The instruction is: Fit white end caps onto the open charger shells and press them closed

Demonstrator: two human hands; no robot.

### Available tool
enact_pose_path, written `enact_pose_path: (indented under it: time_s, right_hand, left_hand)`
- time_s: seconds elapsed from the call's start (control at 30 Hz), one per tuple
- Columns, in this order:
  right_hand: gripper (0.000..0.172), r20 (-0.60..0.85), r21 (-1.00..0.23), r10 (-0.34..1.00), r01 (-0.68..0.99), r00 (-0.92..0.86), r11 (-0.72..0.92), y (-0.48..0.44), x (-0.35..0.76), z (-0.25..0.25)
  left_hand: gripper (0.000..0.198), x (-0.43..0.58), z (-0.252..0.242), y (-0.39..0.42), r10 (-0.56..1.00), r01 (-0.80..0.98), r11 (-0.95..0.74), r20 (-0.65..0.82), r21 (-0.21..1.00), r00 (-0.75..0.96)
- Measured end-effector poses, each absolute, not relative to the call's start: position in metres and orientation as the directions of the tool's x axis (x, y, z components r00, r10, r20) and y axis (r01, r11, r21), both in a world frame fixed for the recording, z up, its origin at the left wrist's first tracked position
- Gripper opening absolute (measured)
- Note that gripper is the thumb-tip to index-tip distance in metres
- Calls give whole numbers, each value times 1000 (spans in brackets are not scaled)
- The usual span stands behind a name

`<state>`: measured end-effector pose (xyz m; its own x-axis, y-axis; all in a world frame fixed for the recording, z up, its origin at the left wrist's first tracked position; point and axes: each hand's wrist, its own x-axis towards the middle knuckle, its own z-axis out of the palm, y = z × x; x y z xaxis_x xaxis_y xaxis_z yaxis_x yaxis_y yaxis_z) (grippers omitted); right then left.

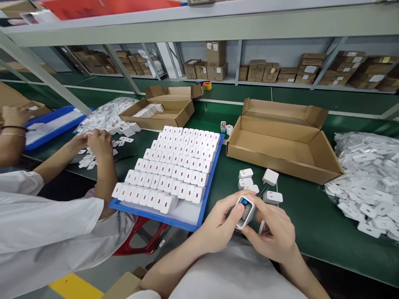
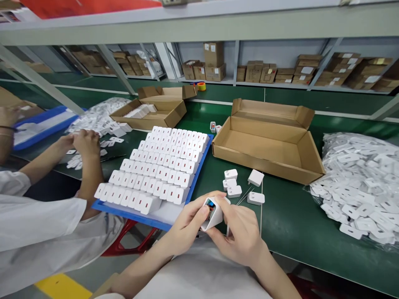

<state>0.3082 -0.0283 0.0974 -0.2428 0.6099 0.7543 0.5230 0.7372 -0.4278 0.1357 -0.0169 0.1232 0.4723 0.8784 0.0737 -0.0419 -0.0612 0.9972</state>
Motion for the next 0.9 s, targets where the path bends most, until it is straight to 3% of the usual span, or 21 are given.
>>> enact_pose_path:
  time_s: [0.2, 0.33, 0.6, 0.9]
  right_hand:
    - [54, 740, -434, 626, 536, -247, 724, -23, 310, 91]
    - [53, 690, -519, 677, 477, -255, 709, -22, 314, 91]
    - [60, 604, -711, 728, 193, -325, 676, -20, 318, 91]
    - [50, 637, -612, 698, 337, -326, 715, -48, 316, 117]
  left_hand:
    - [47, 135, 118, -10, 868, -44, 33, -7, 998, 496]
    - [53, 125, 104, -4, 812, -150, 89, 15, 985, 583]
    - [81, 113, 103, -10, 757, -68, -324, 301, 944, 579]
    - [68, 118, 86, -13, 716, 74, -681, 641, 728, 275]
